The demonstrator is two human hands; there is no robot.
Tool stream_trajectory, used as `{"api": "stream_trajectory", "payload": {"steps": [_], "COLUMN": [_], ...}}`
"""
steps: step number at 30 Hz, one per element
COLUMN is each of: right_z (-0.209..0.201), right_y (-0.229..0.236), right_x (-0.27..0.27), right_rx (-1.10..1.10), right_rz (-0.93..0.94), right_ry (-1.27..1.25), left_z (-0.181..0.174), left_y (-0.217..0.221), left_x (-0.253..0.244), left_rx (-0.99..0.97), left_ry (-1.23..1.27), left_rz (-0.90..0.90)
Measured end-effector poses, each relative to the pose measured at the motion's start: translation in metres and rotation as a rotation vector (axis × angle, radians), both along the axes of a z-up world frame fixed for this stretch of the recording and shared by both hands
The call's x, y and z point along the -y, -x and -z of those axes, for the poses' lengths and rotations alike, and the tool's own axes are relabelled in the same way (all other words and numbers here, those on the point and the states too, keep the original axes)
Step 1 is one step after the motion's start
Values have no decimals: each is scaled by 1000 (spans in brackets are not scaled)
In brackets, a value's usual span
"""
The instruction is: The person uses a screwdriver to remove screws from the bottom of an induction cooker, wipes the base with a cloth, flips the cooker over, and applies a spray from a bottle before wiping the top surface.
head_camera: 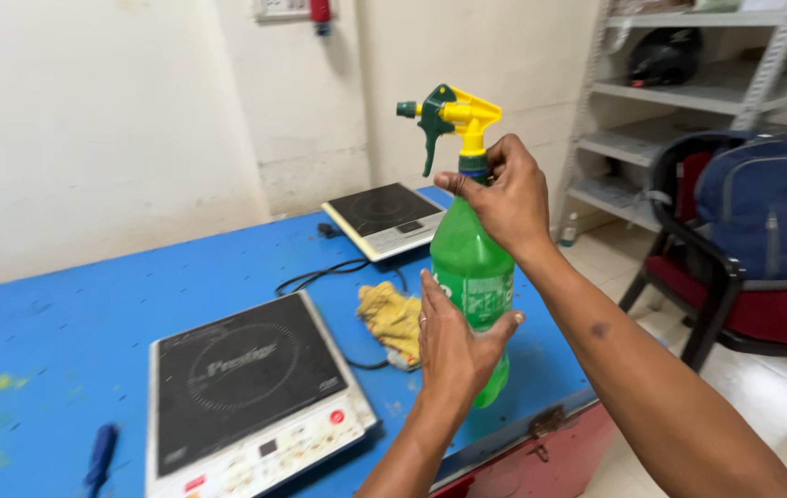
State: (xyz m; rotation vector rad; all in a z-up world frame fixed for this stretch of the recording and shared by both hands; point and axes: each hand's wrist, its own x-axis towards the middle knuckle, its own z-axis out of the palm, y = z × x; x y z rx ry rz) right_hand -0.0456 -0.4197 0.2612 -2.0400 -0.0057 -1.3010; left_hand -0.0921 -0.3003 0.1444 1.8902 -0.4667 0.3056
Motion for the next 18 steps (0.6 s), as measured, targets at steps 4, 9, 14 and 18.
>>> {"api": "stream_trajectory", "payload": {"steps": [4,9,14,18], "right_z": [18,25,14,14], "right_y": [8,8,-34,-87], "right_x": [-46,-79,-94,-115], "right_rx": [-32,-181,-376,-817], "right_rz": [-49,-204,-791,-1047], "right_ry": [74,84,78,-32], "left_z": [8,15,25,37], "left_y": [9,15,18,19], "left_x": [-26,-53,-65,-66], "left_rx": [-36,-55,-183,-275], "left_ry": [138,243,381,544], "left_rz": [-173,-258,-152,-117]}}
